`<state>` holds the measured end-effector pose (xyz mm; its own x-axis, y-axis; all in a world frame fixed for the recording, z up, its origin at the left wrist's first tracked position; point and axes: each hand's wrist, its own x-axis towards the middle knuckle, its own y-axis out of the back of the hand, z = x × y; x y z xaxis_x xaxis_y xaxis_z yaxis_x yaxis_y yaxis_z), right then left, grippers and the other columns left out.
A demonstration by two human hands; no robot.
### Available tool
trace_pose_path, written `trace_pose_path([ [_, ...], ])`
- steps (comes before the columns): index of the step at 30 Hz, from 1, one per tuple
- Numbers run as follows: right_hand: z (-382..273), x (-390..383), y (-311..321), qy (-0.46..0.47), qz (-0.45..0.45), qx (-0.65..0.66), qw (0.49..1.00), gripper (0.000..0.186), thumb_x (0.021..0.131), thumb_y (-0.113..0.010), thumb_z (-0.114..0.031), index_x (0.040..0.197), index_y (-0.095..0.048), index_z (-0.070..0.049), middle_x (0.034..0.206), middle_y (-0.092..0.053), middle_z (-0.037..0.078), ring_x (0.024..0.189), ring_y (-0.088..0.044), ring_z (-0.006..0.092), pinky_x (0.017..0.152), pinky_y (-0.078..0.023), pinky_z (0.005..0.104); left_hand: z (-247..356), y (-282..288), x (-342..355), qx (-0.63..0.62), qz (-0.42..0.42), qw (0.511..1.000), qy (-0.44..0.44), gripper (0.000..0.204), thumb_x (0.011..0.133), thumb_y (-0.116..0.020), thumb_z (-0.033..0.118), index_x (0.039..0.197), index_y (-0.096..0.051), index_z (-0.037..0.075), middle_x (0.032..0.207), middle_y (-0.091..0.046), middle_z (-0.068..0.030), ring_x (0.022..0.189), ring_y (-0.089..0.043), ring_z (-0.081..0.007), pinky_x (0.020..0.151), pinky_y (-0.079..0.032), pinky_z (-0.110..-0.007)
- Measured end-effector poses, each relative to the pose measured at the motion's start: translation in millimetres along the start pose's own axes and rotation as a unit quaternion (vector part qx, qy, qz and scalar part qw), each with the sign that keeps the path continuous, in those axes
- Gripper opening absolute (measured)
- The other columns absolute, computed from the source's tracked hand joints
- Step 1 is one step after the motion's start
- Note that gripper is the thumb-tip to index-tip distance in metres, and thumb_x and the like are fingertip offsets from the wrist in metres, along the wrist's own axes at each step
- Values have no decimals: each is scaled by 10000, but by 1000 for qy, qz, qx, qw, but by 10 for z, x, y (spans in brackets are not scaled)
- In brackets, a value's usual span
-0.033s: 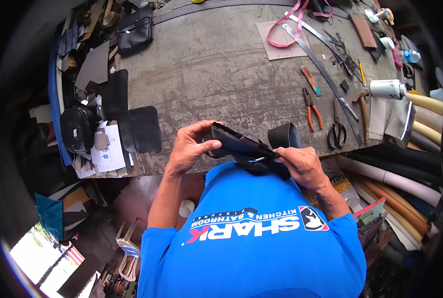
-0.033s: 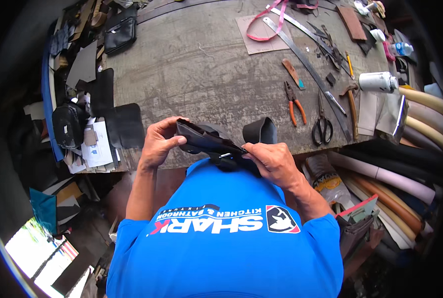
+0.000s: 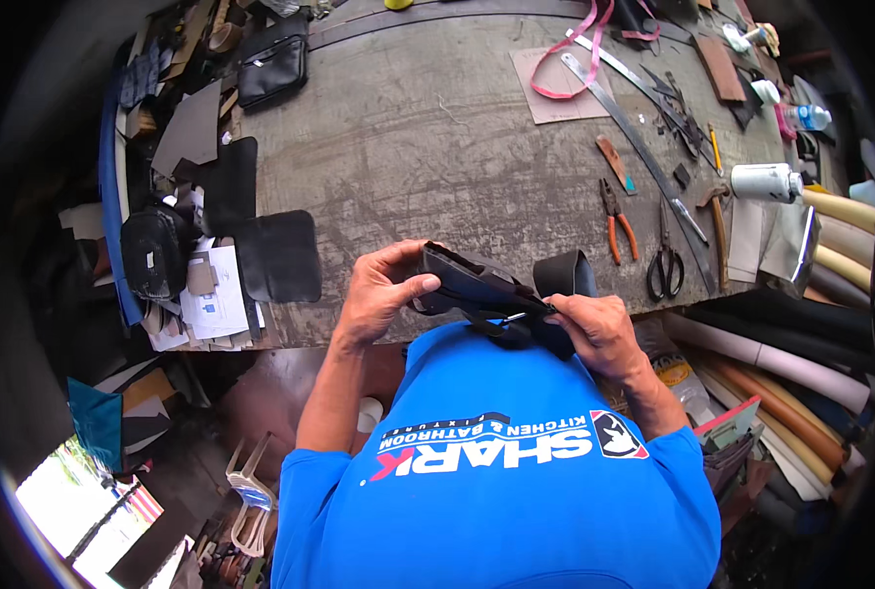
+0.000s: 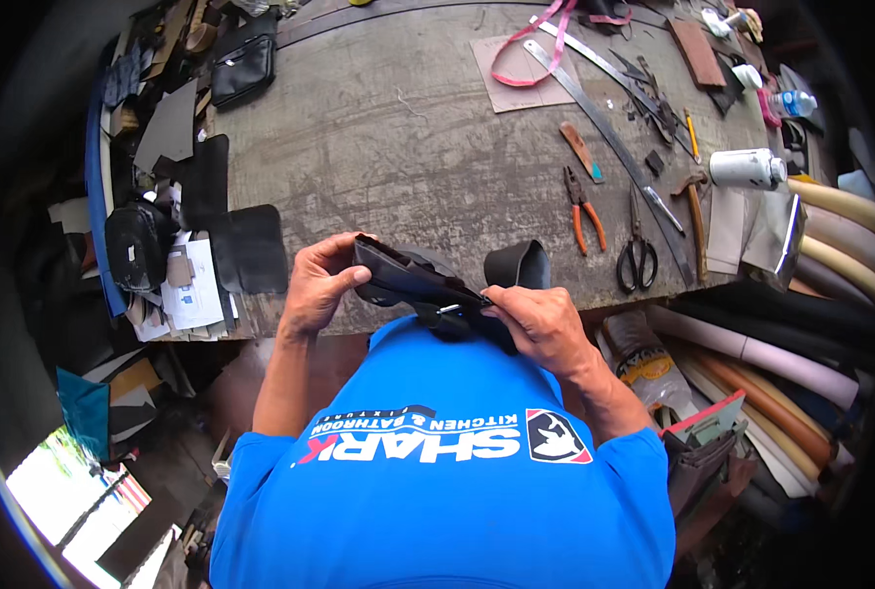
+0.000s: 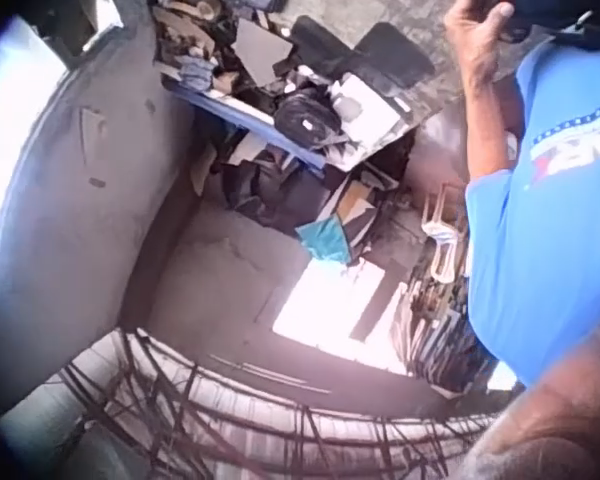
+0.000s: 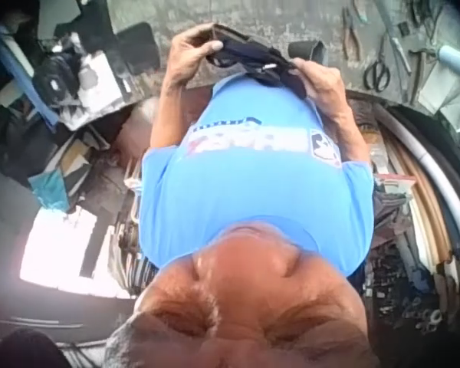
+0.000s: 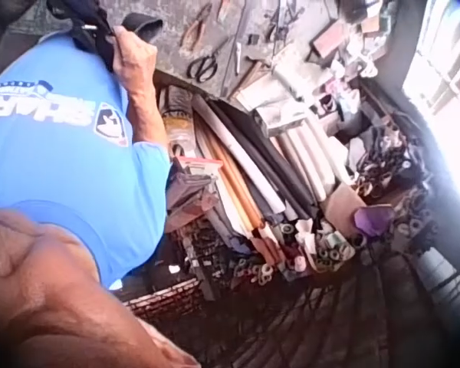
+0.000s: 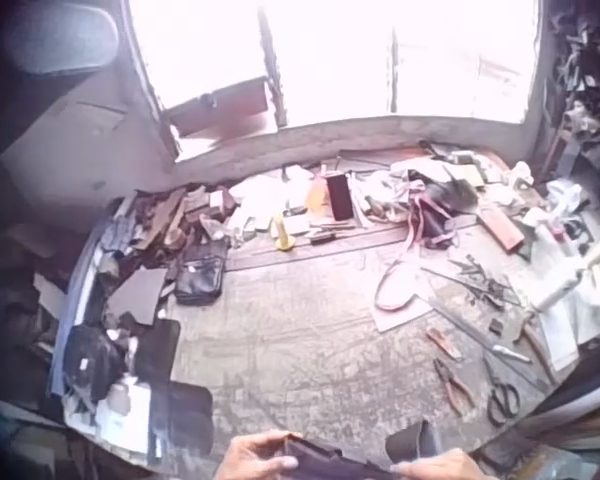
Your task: Sewing and trimming components of a leather bag or pouch using a sewing machine and scissors.
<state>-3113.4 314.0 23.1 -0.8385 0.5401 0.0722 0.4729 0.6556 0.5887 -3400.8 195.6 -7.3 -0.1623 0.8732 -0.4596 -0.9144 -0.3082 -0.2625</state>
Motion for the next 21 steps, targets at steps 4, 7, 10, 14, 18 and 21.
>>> trace_pose_path([
  [4,-48,-52,-99,-3,48,5,999,226,799,-707,6,1017,-647,1,770,-672,129,641,-670,282,529,-494,352,-105,-199,-44,-44,59,994,-77,314,856,-743,85,1144,-670,-16,1029,-702,-58,942,-649,-125,864,-521,-273],
  [7,-59,-36,-149,-5,58,0,998,237,794,-709,16,1023,-648,7,769,-671,135,636,-668,280,528,-487,349,-152,-284,18,-123,87,981,-122,264,892,-709,83,1133,-672,-18,1004,-707,-60,911,-654,-114,825,-534,-251],
  [10,-67,34,-191,-10,76,-1,997,229,799,-709,14,1020,-651,13,774,-670,141,636,-666,284,528,-482,349,-102,-335,74,-197,98,965,-144,235,919,-673,74,1131,-661,-26,1010,-704,-72,908,-656,-118,835,-533,-250],
  [14,-108,89,-254,-28,114,11,993,164,826,-707,-6,983,-670,19,797,-682,159,646,-675,298,529,-493,342,-91,-398,148,-190,147,951,-196,197,940,-642,92,1104,-657,-16,1022,-700,-86,890,-657,-136,830,-542,-275],
  [18,-119,123,-313,-70,129,42,988,141,841,-710,-27,965,-678,32,796,-691,165,657,-693,293,537,-510,324,-47,-428,182,-225,156,937,-218,186,943,-640,102,1088,-660,-14,1007,-700,-78,869,-655,-131,817,-544,-274],
  [21,-113,103,-362,-86,137,66,985,134,847,-702,-26,971,-685,22,770,-689,167,654,-700,266,550,-513,314,30,-497,165,-231,159,928,-245,171,950,-633,112,1069,-665,-6,992,-701,-71,852,-653,-125,804,-545,-269],
])
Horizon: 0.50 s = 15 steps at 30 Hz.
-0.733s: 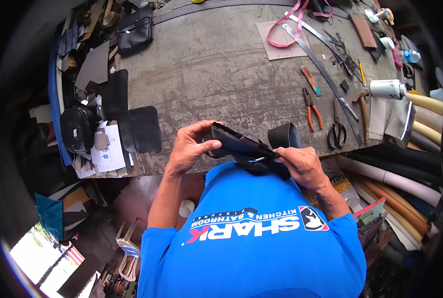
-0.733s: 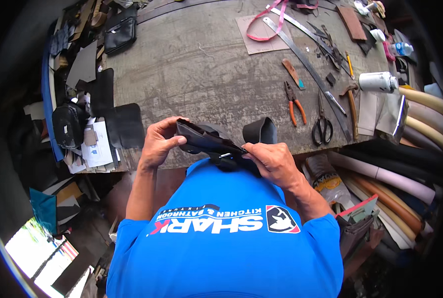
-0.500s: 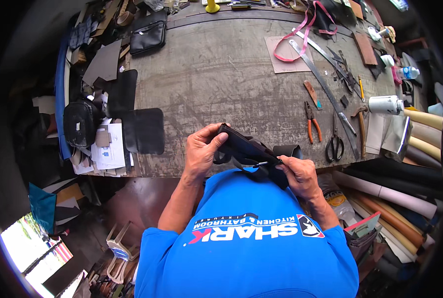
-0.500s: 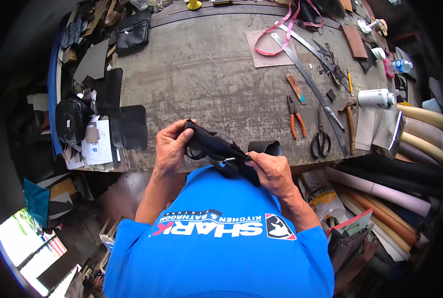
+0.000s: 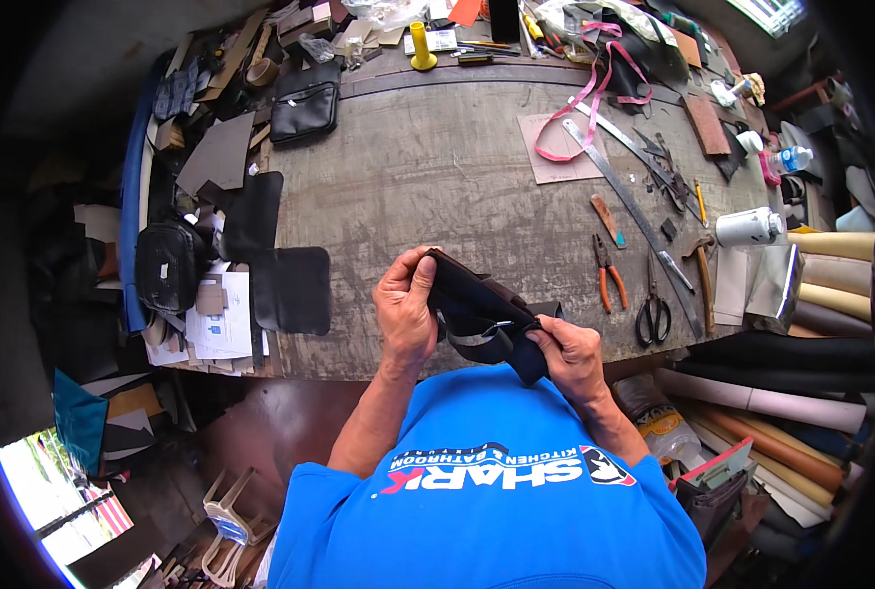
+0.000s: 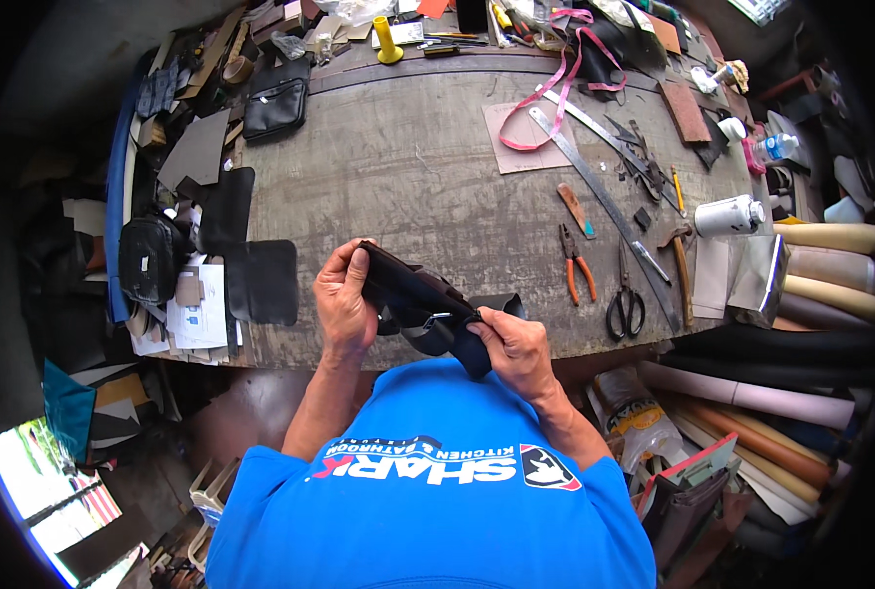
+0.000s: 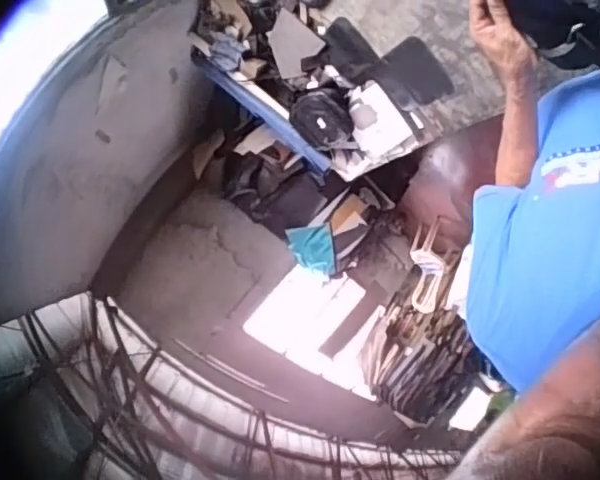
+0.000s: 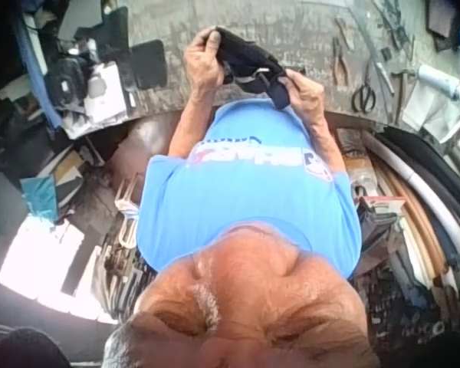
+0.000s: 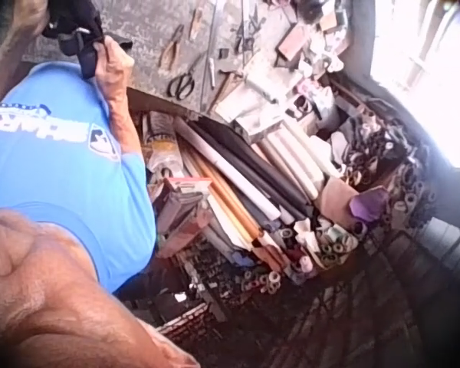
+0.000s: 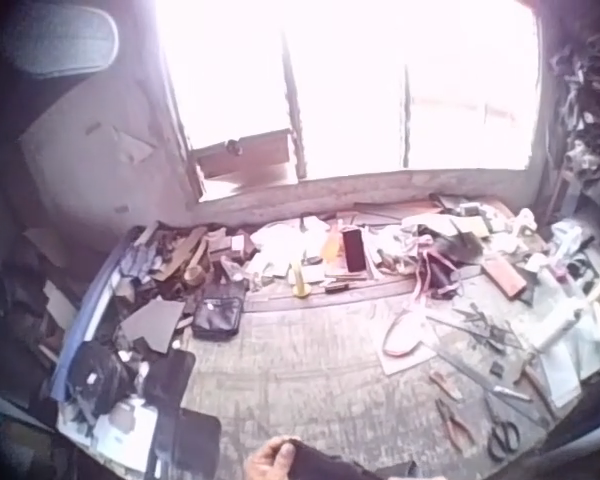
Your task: Sewing and trimming components of a leather bag or pouch using a sewing machine and scissors.
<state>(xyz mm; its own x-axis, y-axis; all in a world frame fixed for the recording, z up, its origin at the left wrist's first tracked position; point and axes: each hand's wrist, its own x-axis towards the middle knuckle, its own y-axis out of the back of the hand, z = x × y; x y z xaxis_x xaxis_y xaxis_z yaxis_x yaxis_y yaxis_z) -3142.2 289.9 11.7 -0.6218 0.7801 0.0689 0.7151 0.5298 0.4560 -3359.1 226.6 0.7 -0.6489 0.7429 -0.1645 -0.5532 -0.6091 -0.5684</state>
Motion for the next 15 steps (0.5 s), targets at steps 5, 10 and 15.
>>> trace_pose_path([
  [5,20,-43,-93,-40,19,42,998,150,865,-664,7,1010,-701,18,777,-716,117,678,-679,123,603,-509,261,-22,-126,11,-21,1,1000,-16,141,953,-633,111,1047,-679,18,957,-699,-56,839,-638,-110,771,-523,-246],
  [10,96,55,-221,-21,5,100,995,136,869,-650,-25,997,-689,-5,808,-696,164,708,-705,286,594,-518,329,45,-163,120,147,15,980,-132,127,963,-615,97,1025,-670,1,887,-659,-34,809,-594,-92,735,-488,-231],
  [15,310,158,-197,36,-33,227,973,255,871,-677,-44,1126,-666,-25,1029,-711,123,928,-699,219,783,-545,310,286,-446,230,281,-117,906,-294,107,955,-577,38,979,-636,-48,937,-615,-98,829,-566,-128,744,-462,-243],
])
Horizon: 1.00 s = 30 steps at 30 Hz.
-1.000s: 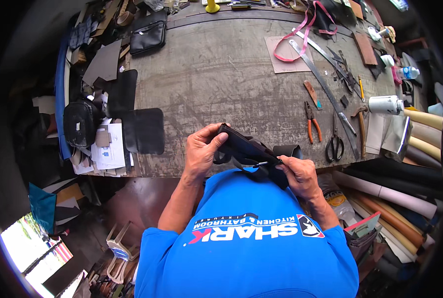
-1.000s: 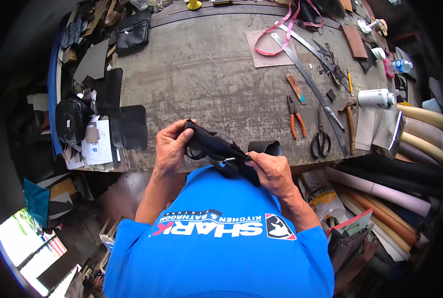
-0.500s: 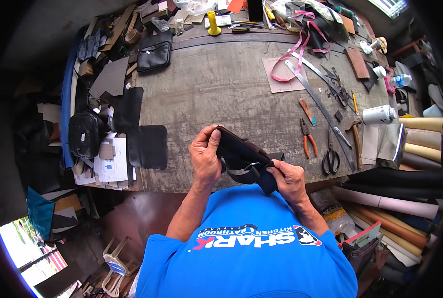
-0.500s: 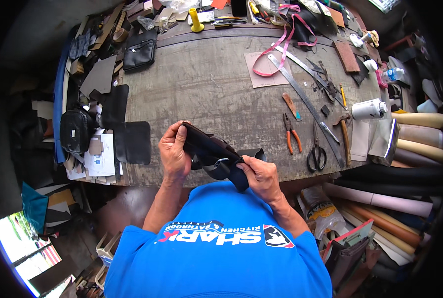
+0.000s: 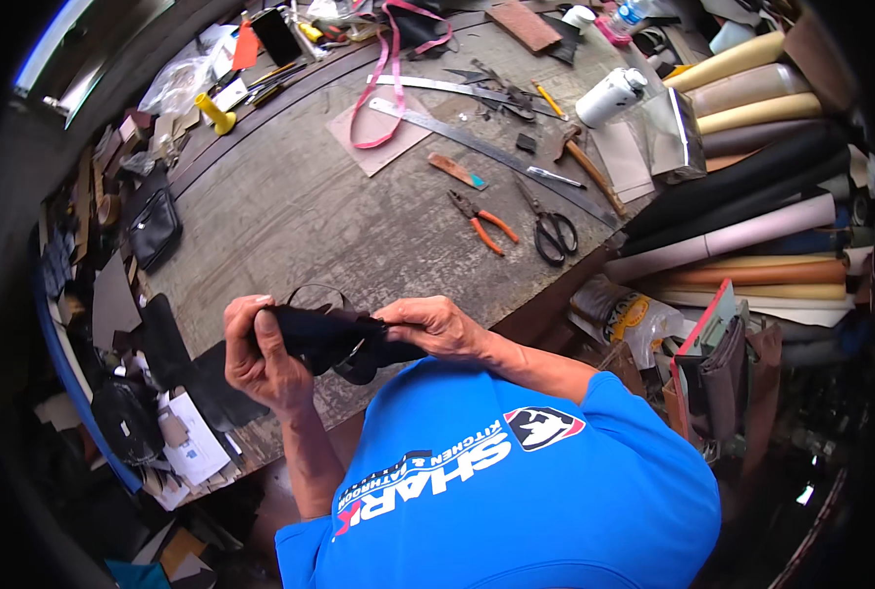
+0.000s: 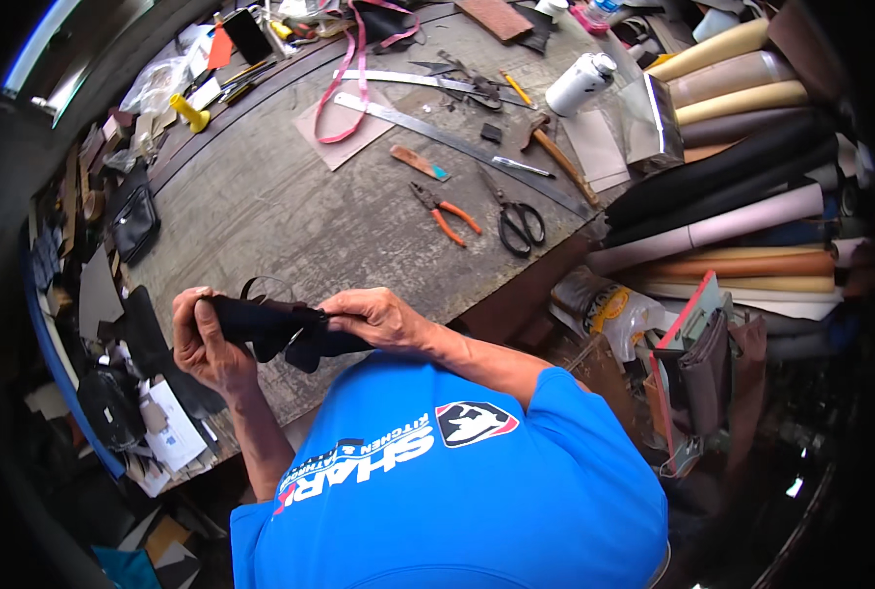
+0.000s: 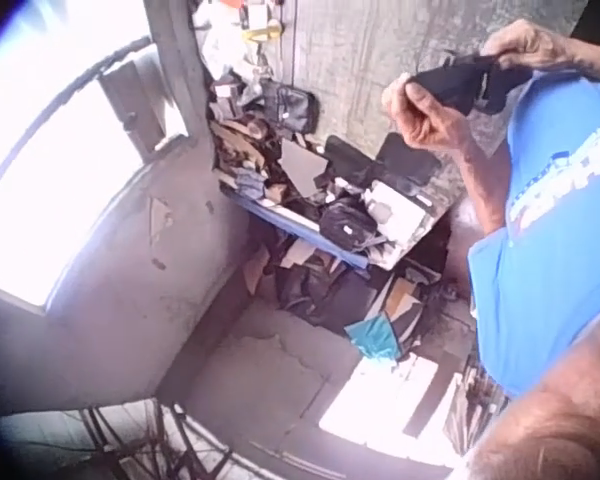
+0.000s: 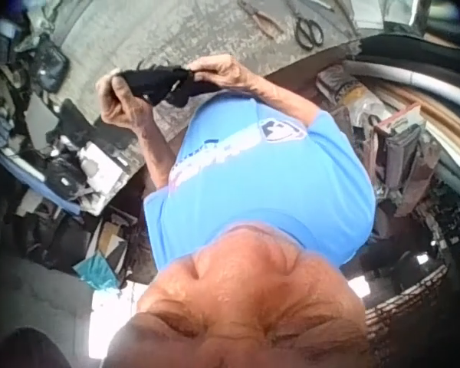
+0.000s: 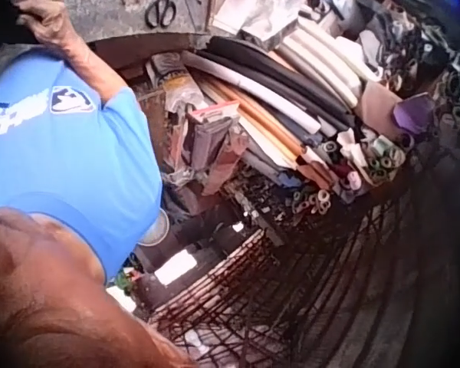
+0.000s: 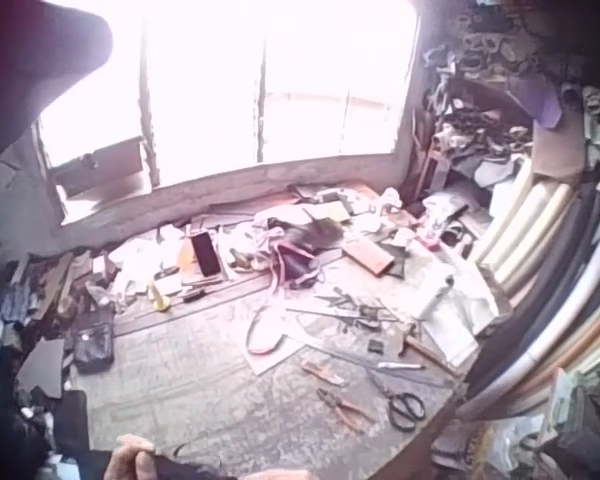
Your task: Sewing and trimming components of a leather bag or pouch using a sewing machine and scissors.
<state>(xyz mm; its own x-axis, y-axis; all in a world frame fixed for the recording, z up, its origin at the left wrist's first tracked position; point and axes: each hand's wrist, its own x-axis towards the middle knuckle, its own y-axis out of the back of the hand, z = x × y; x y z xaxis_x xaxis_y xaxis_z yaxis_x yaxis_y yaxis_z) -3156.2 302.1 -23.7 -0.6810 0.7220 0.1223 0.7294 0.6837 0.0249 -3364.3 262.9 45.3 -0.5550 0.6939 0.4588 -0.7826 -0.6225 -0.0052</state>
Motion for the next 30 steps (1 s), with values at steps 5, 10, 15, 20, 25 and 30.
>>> trace_pose_path([
  [5,449,-460,1243,-113,291,-322,894,257,873,-629,-97,1122,-638,-35,1099,-649,171,1021,-619,329,890,-484,419,214,36,163,18,-99,993,-55,79,889,-597,-4,931,-639,-56,858,-622,-126,801,-563,-206,724,-446,-304],
  [10,1490,-1474,2508,-258,236,-559,752,580,685,-837,-143,1143,-510,-7,1054,-592,219,1014,-579,391,881,-463,460,173,-29,265,3,-186,982,-29,75,869,-641,-18,938,-667,-33,815,-626,-102,751,-578,-182,671,-458,-292],
  [15,1233,-1212,2615,-408,145,-443,785,398,768,-769,-129,1060,-553,31,935,-655,178,847,-654,325,752,-532,409,220,-35,228,-3,-207,978,-23,109,859,-658,-21,967,-674,-24,831,-622,-97,728,-579,-172,641,-456,-276],
  [20,385,-621,1784,-387,170,116,899,388,798,-761,-150,1083,-549,6,823,-610,39,696,-593,106,630,-493,240,292,-6,267,-5,-222,975,-1,95,854,-641,-34,945,-661,-50,830,-642,-116,741,-575,-162,653,-451,-265],
  [25,-928,58,854,-167,-21,-221,961,752,604,-918,-307,1135,-500,23,913,-578,94,835,-600,207,742,-489,323,255,10,241,-10,-225,974,1,105,844,-647,-36,946,-664,-52,843,-651,-119,732,-576,-159,641,-448,-264],
  [30,-1174,294,634,-2,-85,-297,951,939,521,-932,-492,1168,-488,25,965,-549,175,885,-590,321,765,-474,398,281,27,234,-15,-225,974,12,125,832,-660,-18,956,-670,-32,846,-645,-114,743,-589,-179,658,-465,-289],
])
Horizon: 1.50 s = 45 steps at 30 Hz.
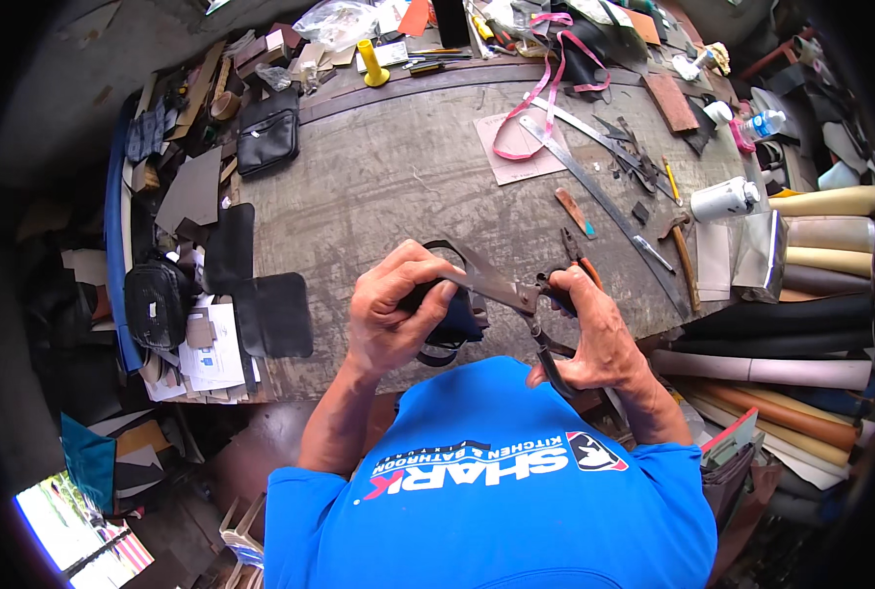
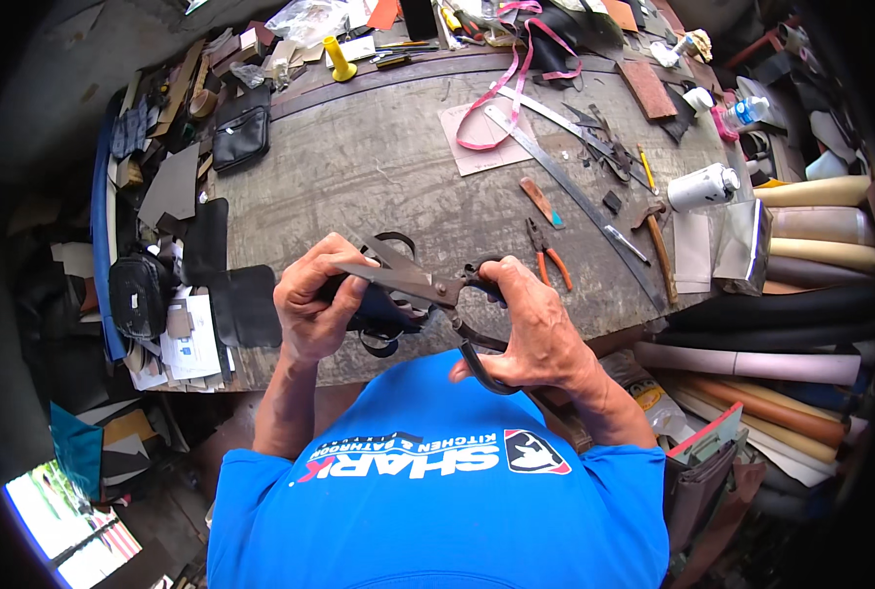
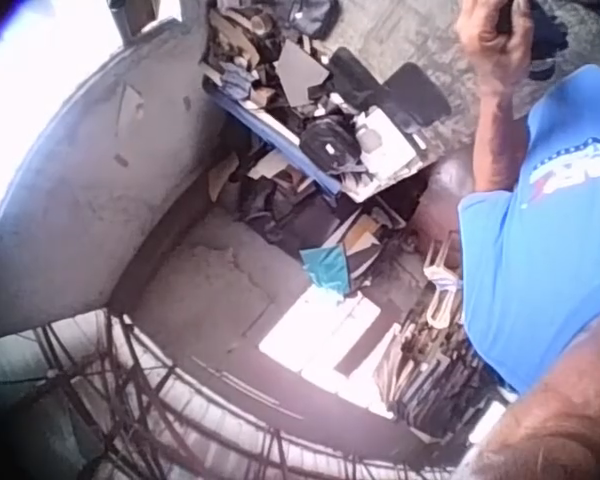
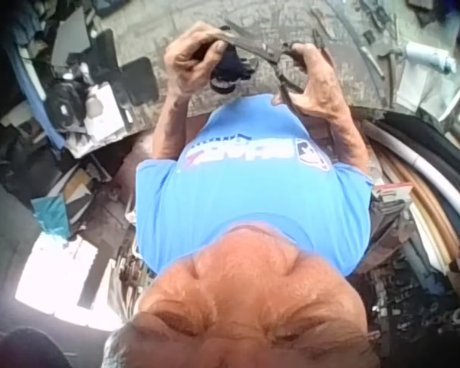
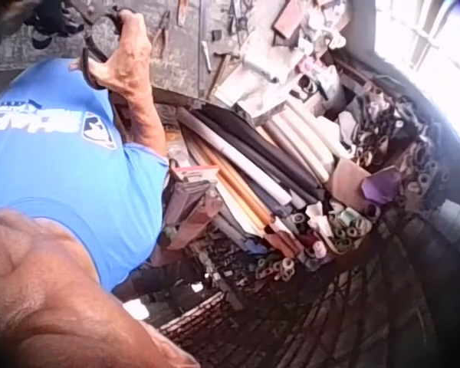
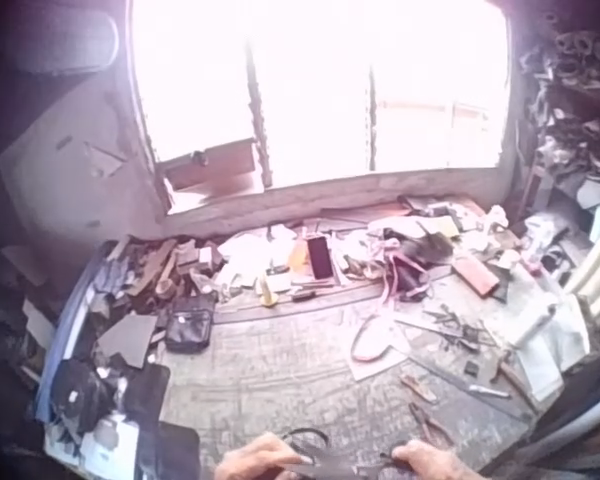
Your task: Sewing and trimming components of a leather bag or pouch using a sewing machine and scissors.
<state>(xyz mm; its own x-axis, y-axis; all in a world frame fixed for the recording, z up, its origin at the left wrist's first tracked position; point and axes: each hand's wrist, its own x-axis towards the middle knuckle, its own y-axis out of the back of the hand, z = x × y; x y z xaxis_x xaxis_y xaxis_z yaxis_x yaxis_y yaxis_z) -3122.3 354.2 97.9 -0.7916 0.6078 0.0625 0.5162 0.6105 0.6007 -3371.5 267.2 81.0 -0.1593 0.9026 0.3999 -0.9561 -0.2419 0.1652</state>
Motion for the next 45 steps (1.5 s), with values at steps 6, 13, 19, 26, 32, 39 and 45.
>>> trace_pose_path([
  [6,1,42,-95,11,11,-34,999,912,516,-927,-505,1120,-505,33,921,-546,169,856,-582,336,752,-474,410,6,27,-12,7,7,1000,-10,141,813,-665,-7,953,-662,-17,858,-638,-117,762,-607,-216,680,-484,-315],
  [13,35,79,-88,34,35,-81,996,897,489,-928,-509,1086,-530,29,896,-573,152,842,-604,319,739,-486,403,-26,33,-9,4,-3,1000,0,128,810,-662,-14,937,-653,-29,850,-639,-125,747,-615,-228,666,-488,-318],
  [19,113,71,-71,24,32,-61,997,887,477,-932,-510,1065,-546,30,887,-588,153,822,-630,321,727,-505,393,-20,-1,30,9,-5,1000,9,102,816,-656,-13,915,-649,-39,854,-649,-132,744,-620,-226,669,-494,-321],
  [26,240,-26,-46,-52,27,4,998,663,552,-943,-385,953,-590,8,727,-630,117,644,-649,243,589,-494,318,19,-51,23,5,-10,999,41,100,833,-663,-9,929,-662,-37,835,-651,-134,741,-615,-214,672,-489,-311],
  [32,1769,-646,-363,-357,219,-118,900,442,758,-826,-275,984,-579,13,753,-663,165,659,-654,325,634,-513,388,3,162,20,-13,40,999,-1,93,853,-666,-12,940,-687,-37,839,-666,-108,757,-596,-168,682,-470,-282],
  [39,2254,-880,-611,-156,192,-318,915,507,779,-763,-166,1227,-568,-29,1322,-492,207,1210,-489,374,995,-425,455,333,428,207,23,101,987,-119,131,857,-664,68,914,-658,-50,799,-631,-119,752,-558,-198,664,-434,-294],
  [45,859,204,-951,91,44,51,994,516,730,-811,-176,1210,-622,-158,1463,-369,197,1342,-370,391,1101,-359,463,667,538,391,78,125,969,-198,207,897,-647,167,913,-630,-39,739,-572,-92,688,-511,-192,623,-407,-298],
])
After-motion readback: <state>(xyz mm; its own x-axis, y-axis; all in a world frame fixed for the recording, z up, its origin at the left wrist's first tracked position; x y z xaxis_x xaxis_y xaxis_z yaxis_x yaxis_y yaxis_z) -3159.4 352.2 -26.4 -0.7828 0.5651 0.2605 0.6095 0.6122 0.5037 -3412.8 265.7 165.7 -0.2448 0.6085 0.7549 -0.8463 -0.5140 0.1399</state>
